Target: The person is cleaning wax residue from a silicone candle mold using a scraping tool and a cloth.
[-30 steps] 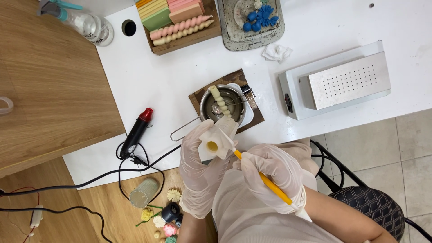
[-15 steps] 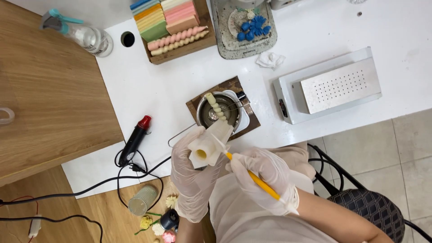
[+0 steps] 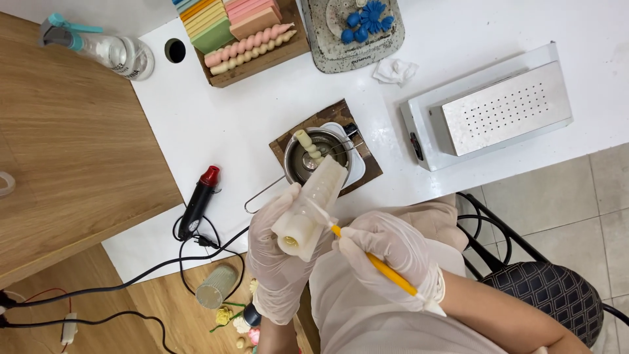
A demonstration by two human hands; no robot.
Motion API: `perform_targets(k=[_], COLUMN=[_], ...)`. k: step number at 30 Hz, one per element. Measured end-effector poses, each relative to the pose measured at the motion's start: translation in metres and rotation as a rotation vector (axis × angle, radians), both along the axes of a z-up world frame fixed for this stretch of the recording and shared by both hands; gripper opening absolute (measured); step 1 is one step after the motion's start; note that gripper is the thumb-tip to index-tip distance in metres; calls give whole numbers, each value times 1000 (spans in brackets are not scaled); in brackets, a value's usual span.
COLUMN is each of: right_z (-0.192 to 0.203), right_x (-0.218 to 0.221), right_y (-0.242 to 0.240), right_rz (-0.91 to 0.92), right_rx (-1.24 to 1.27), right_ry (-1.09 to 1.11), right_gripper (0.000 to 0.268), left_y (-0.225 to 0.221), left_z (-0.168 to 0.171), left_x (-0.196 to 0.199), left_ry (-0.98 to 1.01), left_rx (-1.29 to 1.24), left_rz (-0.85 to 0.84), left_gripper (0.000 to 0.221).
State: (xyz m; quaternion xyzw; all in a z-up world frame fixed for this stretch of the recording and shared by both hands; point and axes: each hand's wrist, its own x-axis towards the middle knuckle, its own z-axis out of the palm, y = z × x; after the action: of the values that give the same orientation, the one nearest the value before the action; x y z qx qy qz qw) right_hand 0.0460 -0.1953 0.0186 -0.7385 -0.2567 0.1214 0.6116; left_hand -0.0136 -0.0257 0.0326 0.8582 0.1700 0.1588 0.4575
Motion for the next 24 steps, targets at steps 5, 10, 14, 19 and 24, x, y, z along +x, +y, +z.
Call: perform_targets(k=[5, 10, 14, 19, 24], right_z=[-13, 16, 13, -14, -15], right_x=[-11, 21, 31, 22, 20], right_y=[-16, -19, -13, -3, -6], right_rz=[-41, 41, 160, 60, -45], right_rx=[-61, 23, -13, -130, -77], right_ry=[331, 231, 107, 142, 231], right_gripper=[18, 17, 21, 17, 15], left_y=[12, 17, 25, 21, 20], left_z=[-8, -11, -13, -8, -4], left_x=[-4, -6, -11, -12, -7], left_ry=[-33, -6, 8, -1, 3], left_rx=[-81, -3, -101, -150, -73], left_rz=[-163, -155, -162, -102, -43], left_gripper=[79, 78, 76, 79, 85])
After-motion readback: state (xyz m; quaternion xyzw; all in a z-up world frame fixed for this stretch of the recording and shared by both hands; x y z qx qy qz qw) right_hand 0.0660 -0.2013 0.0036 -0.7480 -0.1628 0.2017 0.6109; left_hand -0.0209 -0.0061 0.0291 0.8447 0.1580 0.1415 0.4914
